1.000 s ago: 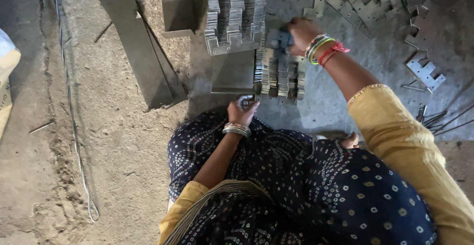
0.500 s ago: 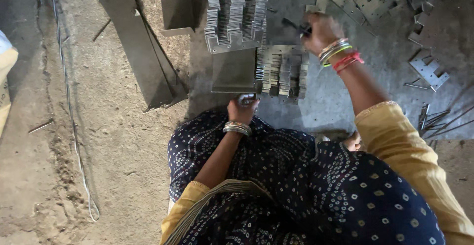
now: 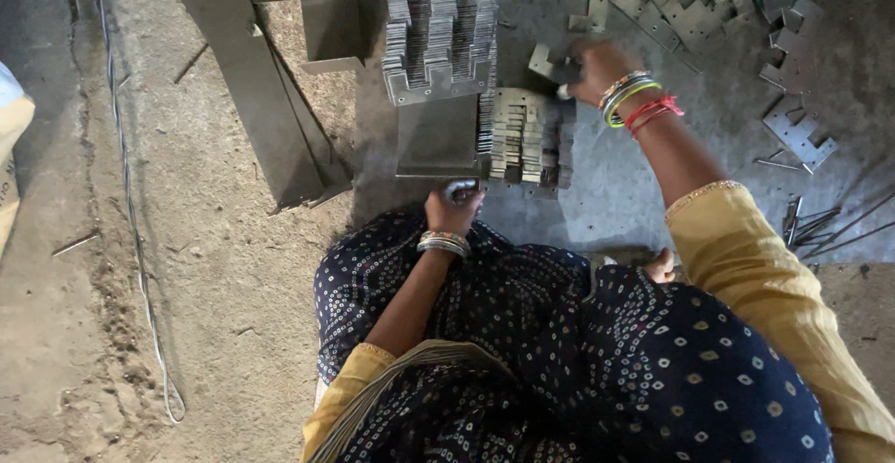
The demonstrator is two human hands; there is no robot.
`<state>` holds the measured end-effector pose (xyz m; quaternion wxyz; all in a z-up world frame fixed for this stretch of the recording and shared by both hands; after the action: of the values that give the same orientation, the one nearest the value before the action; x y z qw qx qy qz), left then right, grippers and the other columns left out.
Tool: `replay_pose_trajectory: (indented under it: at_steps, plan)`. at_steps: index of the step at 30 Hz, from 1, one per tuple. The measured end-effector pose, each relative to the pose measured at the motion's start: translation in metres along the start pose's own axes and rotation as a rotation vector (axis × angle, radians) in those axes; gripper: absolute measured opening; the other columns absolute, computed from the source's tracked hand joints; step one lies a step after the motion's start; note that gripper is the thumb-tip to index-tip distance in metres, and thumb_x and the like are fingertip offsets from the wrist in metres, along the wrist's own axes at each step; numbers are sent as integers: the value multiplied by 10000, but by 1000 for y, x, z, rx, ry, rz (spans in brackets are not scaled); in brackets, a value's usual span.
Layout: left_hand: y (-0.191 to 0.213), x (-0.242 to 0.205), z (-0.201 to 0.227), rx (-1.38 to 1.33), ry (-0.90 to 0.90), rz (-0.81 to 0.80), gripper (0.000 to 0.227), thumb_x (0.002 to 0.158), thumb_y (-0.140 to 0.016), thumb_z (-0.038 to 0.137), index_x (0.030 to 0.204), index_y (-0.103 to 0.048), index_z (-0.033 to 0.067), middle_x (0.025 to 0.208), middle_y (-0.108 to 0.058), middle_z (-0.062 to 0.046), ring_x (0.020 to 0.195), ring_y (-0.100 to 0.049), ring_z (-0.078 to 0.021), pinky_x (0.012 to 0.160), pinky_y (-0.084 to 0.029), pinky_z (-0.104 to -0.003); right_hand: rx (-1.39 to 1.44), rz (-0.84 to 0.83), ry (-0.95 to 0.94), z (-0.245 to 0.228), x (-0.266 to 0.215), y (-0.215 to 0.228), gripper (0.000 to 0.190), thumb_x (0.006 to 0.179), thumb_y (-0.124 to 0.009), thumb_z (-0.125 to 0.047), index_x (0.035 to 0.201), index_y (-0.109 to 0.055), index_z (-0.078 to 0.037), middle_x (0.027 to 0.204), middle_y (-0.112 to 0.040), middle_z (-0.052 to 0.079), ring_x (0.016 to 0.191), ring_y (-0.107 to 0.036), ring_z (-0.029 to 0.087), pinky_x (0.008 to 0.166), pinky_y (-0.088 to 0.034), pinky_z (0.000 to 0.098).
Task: The person sits on the floor and repeatedly picks up small metal plates and rods, inserts the rods into the plates, and stacks the assembled units into a growing pile. The person handles the parts by hand and organizes them into neat stacks.
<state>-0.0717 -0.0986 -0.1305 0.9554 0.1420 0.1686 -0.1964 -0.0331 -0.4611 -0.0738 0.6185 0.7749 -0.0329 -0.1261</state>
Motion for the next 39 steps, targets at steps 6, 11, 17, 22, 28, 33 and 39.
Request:
replay_pose_trajectory:
  at_steps: [6, 11, 17, 22, 28, 33, 39]
  plan:
    - [-3, 3, -10, 65, -25, -17, 204, 819, -831, 125, 980, -781, 10, 786, -790, -74, 643, -747, -111, 589, -599, -257, 141, -141, -246, 51, 5, -42, 774, 704, -900, -392, 1292, -633, 34, 1150, -709, 321, 1075, -686, 454, 965, -549, 492]
    - [-6, 3, -22, -14, 53, -20, 251, 799, -833, 113, 1008, -758, -6, 757, -778, -90, 605, -699, -106, 558, -576, -281, 160, 69, -96, 54, -3, -37, 813, 652, -927, -381, 1307, -637, 5, 1235, -665, 311, 1130, -644, 467, 980, -521, 499]
    - [0, 3, 0, 101, -52, -1, 282, 768, -871, 130, 996, -783, -11, 764, -772, -64, 632, -716, -96, 593, -588, -264, 2, -76, -227, 72, 9, -51, 857, 735, -898, -458, 1321, -587, 85, 1164, -679, 355, 1120, -645, 497, 1008, -524, 518]
    - [-1, -3, 5, 38, 41, -65, 244, 811, -848, 126, 990, -772, -21, 782, -782, -80, 622, -720, -113, 571, -588, -269, -105, 28, -211, 72, 14, -45, 874, 608, -945, -485, 1177, -639, 102, 1121, -677, 330, 1079, -623, 492, 950, -497, 513]
    - [-2, -2, 5, -78, 50, -78, 259, 795, -852, 105, 999, -756, -22, 787, -783, -96, 616, -717, -112, 552, -588, -258, -53, -91, -276, 81, 14, -49, 790, 668, -919, -521, 1073, -707, 124, 1051, -706, 351, 1026, -687, 459, 967, -545, 487]
    - [-6, 6, -7, 65, -3, -67, 279, 789, -870, 142, 997, -775, -17, 800, -789, -91, 638, -729, -115, 595, -599, -272, 23, 36, -207, 56, 8, -22, 581, 754, -879, -433, 1078, -738, 29, 1069, -720, 280, 974, -704, 425, 886, -573, 471]
    - [-10, 8, -21, 50, -26, -42, 341, 739, -893, 144, 1021, -766, 0, 828, -793, -84, 681, -726, -112, 655, -603, -289, 67, 127, -62, -31, -17, -3, 380, 918, -747, -319, 1256, -708, -149, 1196, -702, 190, 1056, -669, 412, 893, -544, 511]
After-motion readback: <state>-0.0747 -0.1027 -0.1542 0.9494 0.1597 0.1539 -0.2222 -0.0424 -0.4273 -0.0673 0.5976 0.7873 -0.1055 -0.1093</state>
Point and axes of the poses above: each hand's wrist, its own x-axis towards the middle knuckle, its own y-axis out of the back of the hand, z = x × y, the point moved 8 cm from there along x, towards the middle knuckle
